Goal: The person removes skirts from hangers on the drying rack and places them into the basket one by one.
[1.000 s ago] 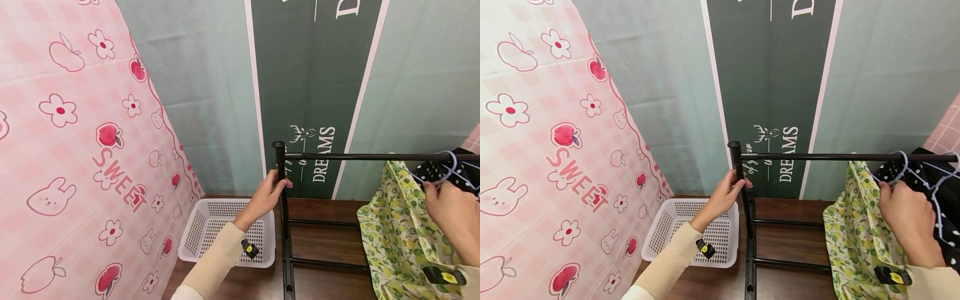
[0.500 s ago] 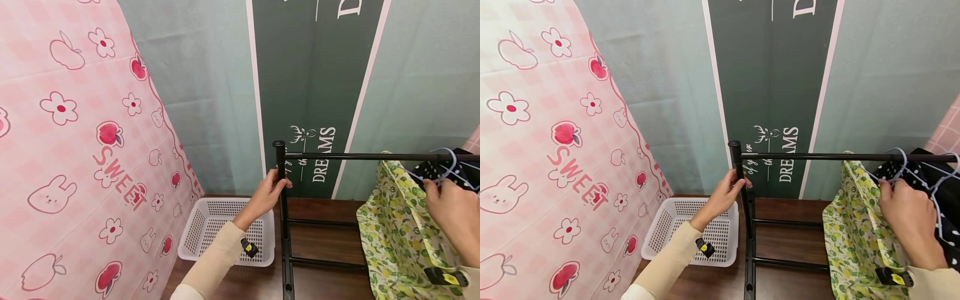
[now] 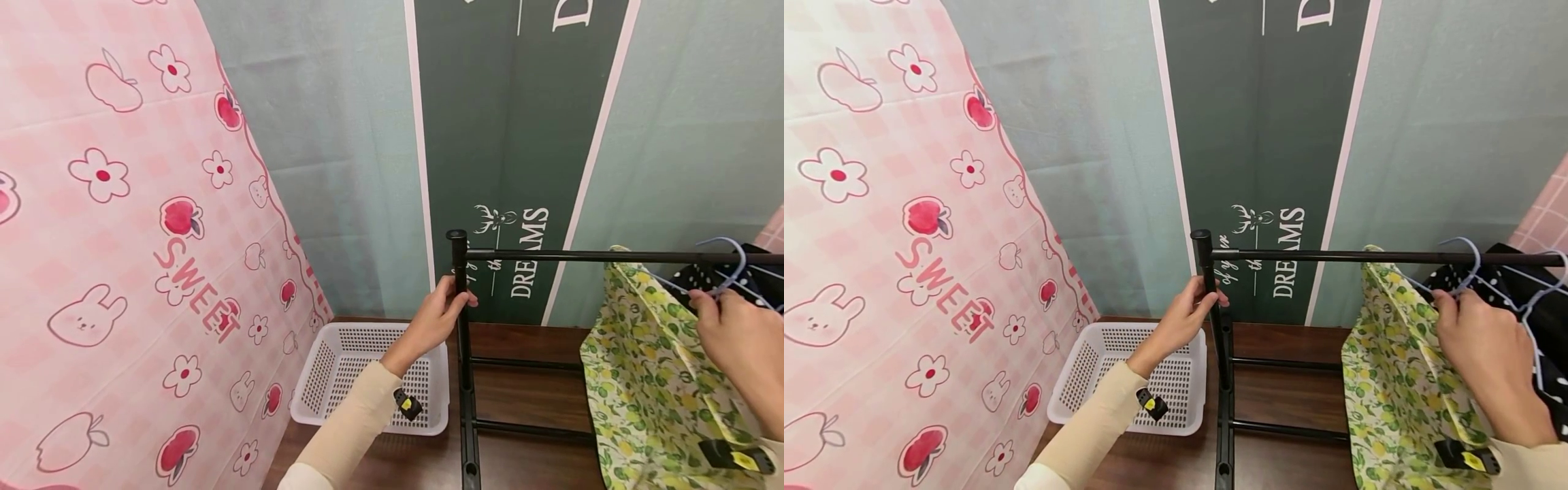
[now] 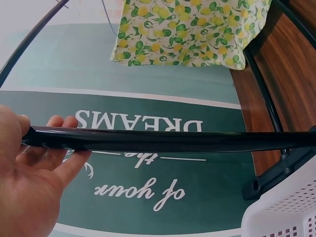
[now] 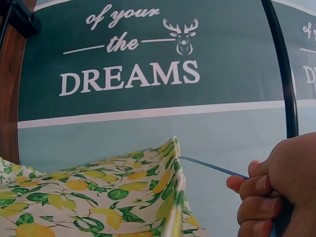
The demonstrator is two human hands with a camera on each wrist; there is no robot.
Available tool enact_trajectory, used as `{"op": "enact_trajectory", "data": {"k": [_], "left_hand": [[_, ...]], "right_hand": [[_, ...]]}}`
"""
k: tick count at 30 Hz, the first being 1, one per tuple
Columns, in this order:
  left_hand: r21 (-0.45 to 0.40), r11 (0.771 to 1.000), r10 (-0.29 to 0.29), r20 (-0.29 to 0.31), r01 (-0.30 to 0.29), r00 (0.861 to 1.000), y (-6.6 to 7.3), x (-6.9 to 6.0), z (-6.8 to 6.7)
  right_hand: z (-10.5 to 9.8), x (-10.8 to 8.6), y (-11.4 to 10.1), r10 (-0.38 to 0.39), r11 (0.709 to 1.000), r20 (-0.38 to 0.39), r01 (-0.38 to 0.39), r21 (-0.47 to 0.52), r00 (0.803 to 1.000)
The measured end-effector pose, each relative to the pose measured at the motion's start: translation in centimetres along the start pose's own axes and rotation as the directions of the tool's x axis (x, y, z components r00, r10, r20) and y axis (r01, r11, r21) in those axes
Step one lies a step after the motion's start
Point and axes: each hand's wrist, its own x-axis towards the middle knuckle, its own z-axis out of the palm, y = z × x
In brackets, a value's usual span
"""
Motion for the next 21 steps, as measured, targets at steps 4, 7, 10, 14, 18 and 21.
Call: {"op": "enact_trajectory", "data": {"k": [4, 7, 10, 14, 18, 21], "left_hand": [[0.0, 1.0, 0.004, 0.005, -0.004, 1.0, -0.1, 0.0, 0.0], [0.005, 1.0, 0.007, 0.004, -0.007, 1.0, -0.1, 0.0, 0.1], [0.009, 1.0, 0.009, 0.003, -0.009, 1.0, -0.1, 0.0, 0.1], [0.006, 1.0, 0.007, 0.004, -0.007, 1.0, -0.1, -0.1, 0.1], [0.008, 1.0, 0.005, 0.007, -0.005, 1.0, -0.1, -0.2, 0.1], [0.018, 1.0, 0.008, 0.01, -0.008, 1.0, -0.1, -0.2, 0.1]], "right_hand": [[-0.3, -0.1, -0.2, 0.002, 1.0, 0.028, -0.002, -0.009, 1.0], [-0.6, -0.3, -0.5, -0.001, 1.0, 0.041, 0.001, 0.0, 0.999], [-1.0, -0.5, -0.8, -0.013, 1.0, 0.043, 0.013, 0.009, 0.999], [-1.6, -0.6, -1.3, -0.038, 0.999, 0.035, 0.037, 0.006, 0.999], [-1.9, -0.9, -1.7, -0.057, 0.998, 0.024, 0.057, 0.004, 0.998], [-2.0, -1.1, -2.0, -0.067, 0.998, 0.017, 0.067, 0.011, 0.998]]}}
